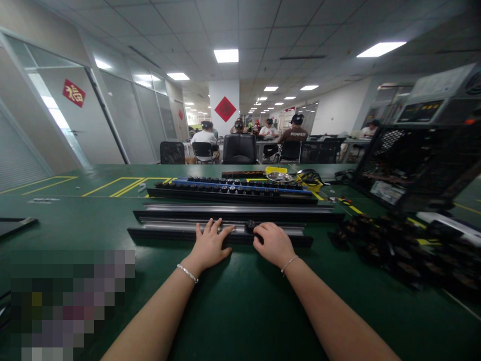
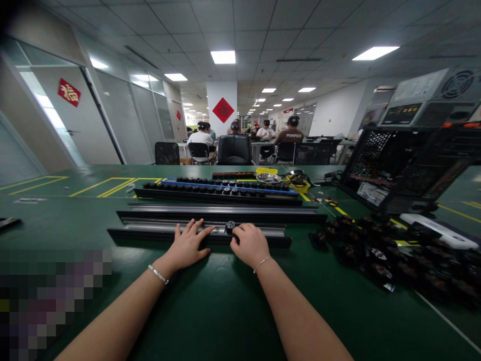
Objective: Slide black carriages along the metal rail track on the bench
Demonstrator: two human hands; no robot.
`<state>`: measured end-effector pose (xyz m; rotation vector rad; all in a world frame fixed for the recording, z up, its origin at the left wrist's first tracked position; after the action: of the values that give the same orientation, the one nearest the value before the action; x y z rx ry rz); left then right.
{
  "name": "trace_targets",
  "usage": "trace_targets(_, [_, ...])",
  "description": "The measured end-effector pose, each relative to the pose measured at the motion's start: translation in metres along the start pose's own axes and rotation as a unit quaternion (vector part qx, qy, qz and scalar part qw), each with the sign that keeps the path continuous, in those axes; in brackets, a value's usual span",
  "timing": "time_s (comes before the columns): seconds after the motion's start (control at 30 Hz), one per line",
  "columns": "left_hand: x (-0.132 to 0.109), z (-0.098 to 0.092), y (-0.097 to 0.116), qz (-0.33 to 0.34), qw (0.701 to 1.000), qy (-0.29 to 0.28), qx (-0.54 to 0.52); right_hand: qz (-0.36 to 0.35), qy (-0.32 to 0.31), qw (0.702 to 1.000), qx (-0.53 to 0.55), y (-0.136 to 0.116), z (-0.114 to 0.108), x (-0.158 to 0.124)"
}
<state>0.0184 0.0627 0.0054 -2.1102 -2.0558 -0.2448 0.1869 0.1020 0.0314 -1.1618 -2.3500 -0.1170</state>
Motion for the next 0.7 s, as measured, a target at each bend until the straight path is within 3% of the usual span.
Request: trace_targets(0.7, [-0.001,-0.001,0.001,-0.002,1.0,-0.009,-0.004,0.069,0.081,0.994,0.009,0.02,-0.008,0.002])
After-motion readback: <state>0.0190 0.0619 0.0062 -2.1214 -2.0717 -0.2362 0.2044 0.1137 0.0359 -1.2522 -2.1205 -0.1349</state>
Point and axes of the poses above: each hand's wrist, its own x-axis towards the middle knuckle, its own z-axis out of the palm, y = z × x, the point moved 7 cm from there along x, towards the middle knuckle, and after that the axes turned 4 degrees about y, right-handed, at the moved point
